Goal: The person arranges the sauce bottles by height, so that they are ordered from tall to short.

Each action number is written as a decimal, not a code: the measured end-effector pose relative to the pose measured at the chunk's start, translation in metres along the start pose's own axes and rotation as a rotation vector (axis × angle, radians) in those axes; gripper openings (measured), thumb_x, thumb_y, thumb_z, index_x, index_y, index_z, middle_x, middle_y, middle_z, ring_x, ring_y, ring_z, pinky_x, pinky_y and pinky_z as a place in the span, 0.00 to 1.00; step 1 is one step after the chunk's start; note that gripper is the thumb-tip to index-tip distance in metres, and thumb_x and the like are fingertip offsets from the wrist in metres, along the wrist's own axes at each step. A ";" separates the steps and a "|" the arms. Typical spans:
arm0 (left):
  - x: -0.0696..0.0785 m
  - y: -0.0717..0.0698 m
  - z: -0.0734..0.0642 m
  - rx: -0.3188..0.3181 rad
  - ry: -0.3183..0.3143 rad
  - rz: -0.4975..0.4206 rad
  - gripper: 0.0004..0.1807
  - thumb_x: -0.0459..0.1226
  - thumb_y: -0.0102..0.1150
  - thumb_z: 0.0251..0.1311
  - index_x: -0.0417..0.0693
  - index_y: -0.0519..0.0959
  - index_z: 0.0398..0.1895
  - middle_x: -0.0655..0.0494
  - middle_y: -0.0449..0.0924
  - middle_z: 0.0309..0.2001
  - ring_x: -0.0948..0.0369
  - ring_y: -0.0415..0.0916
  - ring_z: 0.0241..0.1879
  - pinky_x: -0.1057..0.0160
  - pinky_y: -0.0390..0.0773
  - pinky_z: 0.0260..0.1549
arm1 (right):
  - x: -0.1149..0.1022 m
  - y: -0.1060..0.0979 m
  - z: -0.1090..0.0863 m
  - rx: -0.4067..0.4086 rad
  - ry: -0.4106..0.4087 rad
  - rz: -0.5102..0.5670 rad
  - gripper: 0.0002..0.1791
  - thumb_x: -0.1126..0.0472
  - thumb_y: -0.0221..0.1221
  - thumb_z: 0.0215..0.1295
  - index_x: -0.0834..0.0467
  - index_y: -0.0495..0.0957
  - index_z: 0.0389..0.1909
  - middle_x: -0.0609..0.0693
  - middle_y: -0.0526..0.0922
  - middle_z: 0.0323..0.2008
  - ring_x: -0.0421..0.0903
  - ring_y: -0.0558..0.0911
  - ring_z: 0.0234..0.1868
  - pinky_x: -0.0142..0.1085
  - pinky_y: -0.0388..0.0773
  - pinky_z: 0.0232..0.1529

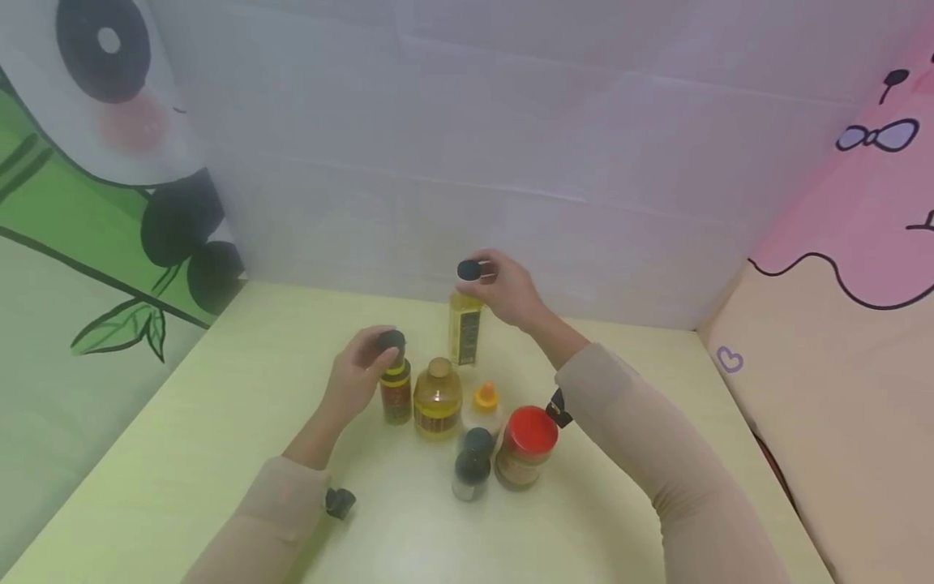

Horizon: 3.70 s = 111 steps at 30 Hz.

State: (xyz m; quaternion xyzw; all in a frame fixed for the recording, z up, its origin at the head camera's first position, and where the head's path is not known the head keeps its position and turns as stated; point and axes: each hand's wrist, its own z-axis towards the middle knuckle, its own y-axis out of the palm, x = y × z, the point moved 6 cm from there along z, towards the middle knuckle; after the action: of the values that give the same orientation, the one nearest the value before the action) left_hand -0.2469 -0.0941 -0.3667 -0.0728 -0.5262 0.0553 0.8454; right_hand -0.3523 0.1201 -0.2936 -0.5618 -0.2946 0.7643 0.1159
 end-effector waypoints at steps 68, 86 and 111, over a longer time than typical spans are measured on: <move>-0.040 0.002 0.001 0.034 0.011 -0.032 0.18 0.33 0.59 0.66 0.38 0.73 0.57 0.37 0.79 0.50 0.43 0.77 0.51 0.44 0.75 0.52 | 0.006 0.098 0.074 -0.147 -0.047 0.090 0.25 0.59 0.69 0.60 0.60 0.73 0.56 0.56 0.79 0.48 0.50 0.79 0.52 0.41 0.79 0.47; -0.040 0.001 0.003 0.026 -0.007 0.006 0.18 0.32 0.58 0.67 0.37 0.72 0.58 0.35 0.78 0.52 0.43 0.77 0.52 0.44 0.74 0.53 | 0.006 0.108 0.077 -0.157 -0.040 0.101 0.26 0.59 0.67 0.62 0.60 0.71 0.57 0.55 0.78 0.48 0.48 0.80 0.49 0.39 0.79 0.47; -0.041 0.006 0.004 0.016 0.010 -0.002 0.19 0.34 0.58 0.67 0.40 0.73 0.59 0.38 0.78 0.53 0.45 0.77 0.53 0.46 0.75 0.52 | 0.007 0.085 0.061 -0.215 -0.017 0.080 0.31 0.57 0.66 0.63 0.59 0.68 0.65 0.58 0.76 0.58 0.50 0.76 0.58 0.39 0.77 0.52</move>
State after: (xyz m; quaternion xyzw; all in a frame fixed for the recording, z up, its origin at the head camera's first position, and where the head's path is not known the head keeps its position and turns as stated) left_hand -0.2690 -0.0949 -0.4026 -0.0656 -0.5218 0.0584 0.8486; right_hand -0.3987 0.0359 -0.3371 -0.5759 -0.3532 0.7370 0.0216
